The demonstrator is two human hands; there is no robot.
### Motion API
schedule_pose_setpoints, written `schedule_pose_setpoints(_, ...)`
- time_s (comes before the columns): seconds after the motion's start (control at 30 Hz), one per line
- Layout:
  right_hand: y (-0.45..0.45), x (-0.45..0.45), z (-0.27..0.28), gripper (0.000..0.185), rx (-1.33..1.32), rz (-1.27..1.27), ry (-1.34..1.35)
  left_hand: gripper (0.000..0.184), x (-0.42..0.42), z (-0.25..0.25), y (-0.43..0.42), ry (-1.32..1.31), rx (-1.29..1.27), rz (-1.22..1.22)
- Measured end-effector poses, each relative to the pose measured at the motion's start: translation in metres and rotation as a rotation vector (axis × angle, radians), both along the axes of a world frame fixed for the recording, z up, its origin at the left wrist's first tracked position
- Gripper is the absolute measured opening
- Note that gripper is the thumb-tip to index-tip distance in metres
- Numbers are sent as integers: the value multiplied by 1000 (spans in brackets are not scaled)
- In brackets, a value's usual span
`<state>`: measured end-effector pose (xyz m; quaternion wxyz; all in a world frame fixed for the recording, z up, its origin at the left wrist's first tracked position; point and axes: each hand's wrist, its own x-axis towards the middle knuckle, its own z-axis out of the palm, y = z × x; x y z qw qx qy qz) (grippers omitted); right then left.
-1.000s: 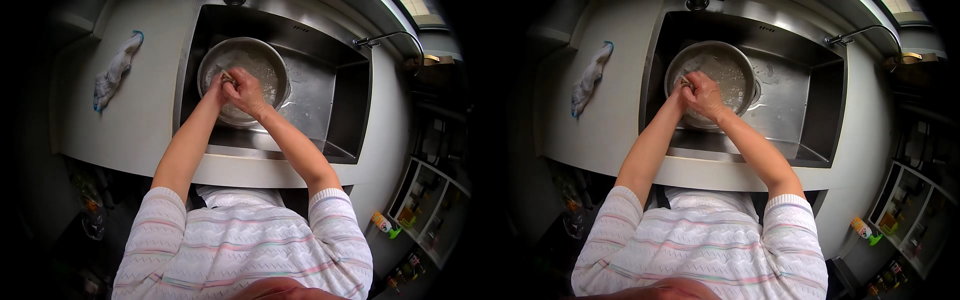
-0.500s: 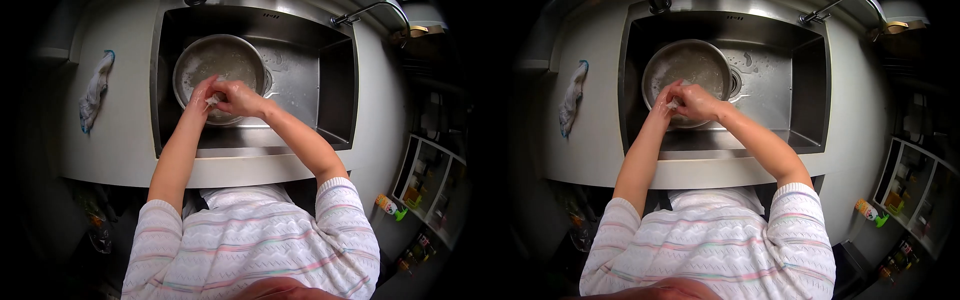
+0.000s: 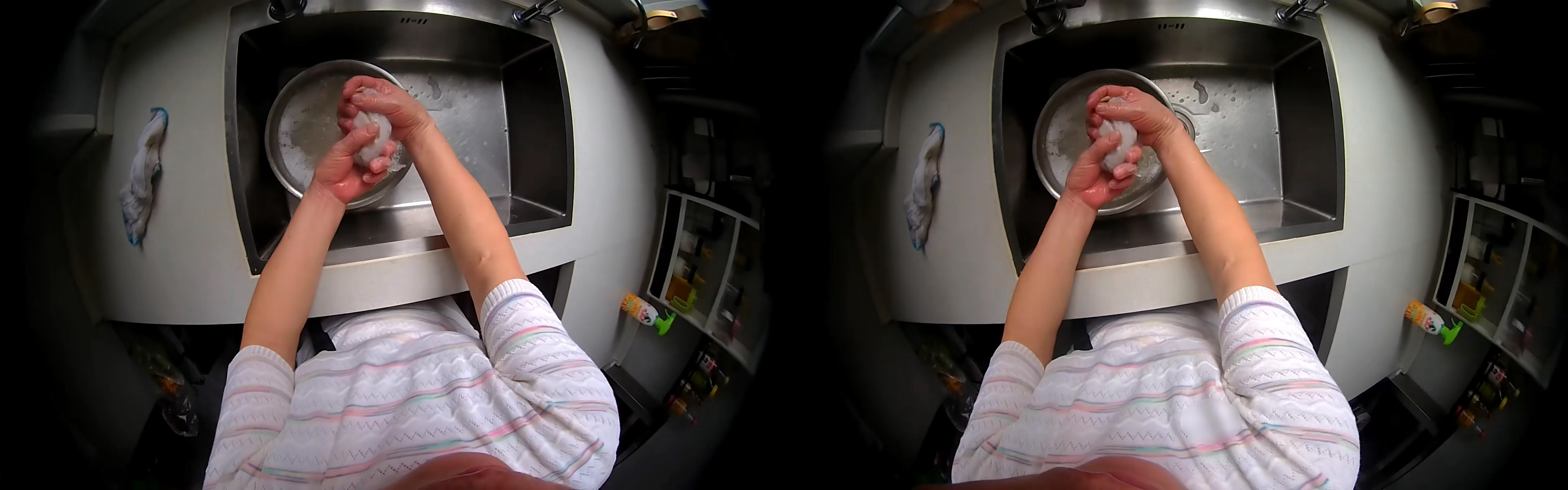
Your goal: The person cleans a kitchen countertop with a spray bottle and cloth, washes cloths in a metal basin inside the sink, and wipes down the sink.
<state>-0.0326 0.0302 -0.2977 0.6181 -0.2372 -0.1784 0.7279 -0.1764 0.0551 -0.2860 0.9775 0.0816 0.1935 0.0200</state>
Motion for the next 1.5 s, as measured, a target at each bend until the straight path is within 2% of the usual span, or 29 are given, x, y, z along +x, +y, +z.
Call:
schedule_pose_setpoints(0.1, 10, -9, 5, 17, -159, -57, -208, 17, -1, -14, 10, 118, 71, -105)
schedule_pose_setpoints(0.2, 19, -17, -15, 16, -334, -122, -394, 13, 3, -15, 8, 484, 325, -105)
schedule_pose_setpoints(0.3, 23, -28, -42, 15, -462, -206, -548, 15, 3, -43, 7, 620, 587, -223)
schedule_pose_setpoints(0.4, 22, -37, -80, 16, -619, -279, -710, 23, 3, -67, 4, 792, 947, -367)
schedule_pose_setpoints(0.5, 20, -43, -82, 17, -674, -378, -730, 29, 4, -126, -5, 787, 1672, -143)
schedule_pose_setpoints(0.53, 16, -42, -74, 17, -677, -420, -734, 28, 7, -115, -3, 760, 1552, -154)
schedule_pose_setpoints(0.6, 10, -27, -45, 23, -560, -327, -511, 27, 11, -84, 2, 689, 1316, -171)
schedule_pose_setpoints(0.63, 5, -15, -20, 32, -502, -257, -349, 25, 8, -40, 11, 625, 933, -285)
schedule_pose_setpoints(0.67, 1, -2, -23, 34, -348, -264, -214, 23, 5, 0, 16, 532, 566, -380)
schedule_pose_setpoints(0.73, -8, 4, -8, 33, -158, -230, 18, 21, -3, -9, 12, 56, 137, -334)
schedule_pose_setpoints(0.8, -12, -11, 13, 27, 28, -146, 91, 24, -2, 2, 0, -209, -70, -259)
schedule_pose_setpoints(0.83, -12, -12, 16, 25, 110, -86, 114, 23, 0, 6, -2, -220, -22, -269)
schedule_pose_setpoints(0.9, -8, -10, 34, 20, -45, -40, -19, 22, -2, 11, -3, -228, 54, -288)
schedule_pose_setpoints(1.0, -2, -20, 34, 14, -263, -121, -207, 13, 1, 13, -1, 211, 423, -296)
schedule_pose_setpoints(1.07, 5, -27, 1, 13, -360, -233, -301, 13, -1, -5, 2, 468, 632, -300)
schedule_pose_setpoints(1.13, 8, -42, -16, 15, -495, -398, -267, 21, -7, -24, 7, 665, 1250, -286)
schedule_pose_setpoints(1.2, 14, -56, -32, 16, -554, -489, -216, 34, -13, -24, 17, 889, 1726, -550)
schedule_pose_setpoints(1.27, 21, -66, -36, 18, -568, -522, -227, 35, -38, -21, 35, 880, 1905, -417)
schedule_pose_setpoints(1.33, 10, -58, -60, 22, -621, -339, -411, 32, -64, 24, 53, 894, 1952, -212)
schedule_pose_setpoints(1.37, 4, -57, -74, 25, -643, -241, -504, 30, -79, 46, 59, 867, 1882, 34)
schedule_pose_setpoints(1.4, 2, -62, -83, 28, -648, -97, -675, 32, -96, 64, 68, 876, 1858, 174)
schedule_pose_setpoints(1.43, 1, -69, -97, 31, -501, 73, -917, 31, -113, 78, 77, 897, 1807, 289)
schedule_pose_setpoints(1.5, 2, -83, -122, 38, -163, 421, -1369, 37, -150, 84, 102, 1178, 1886, 247)
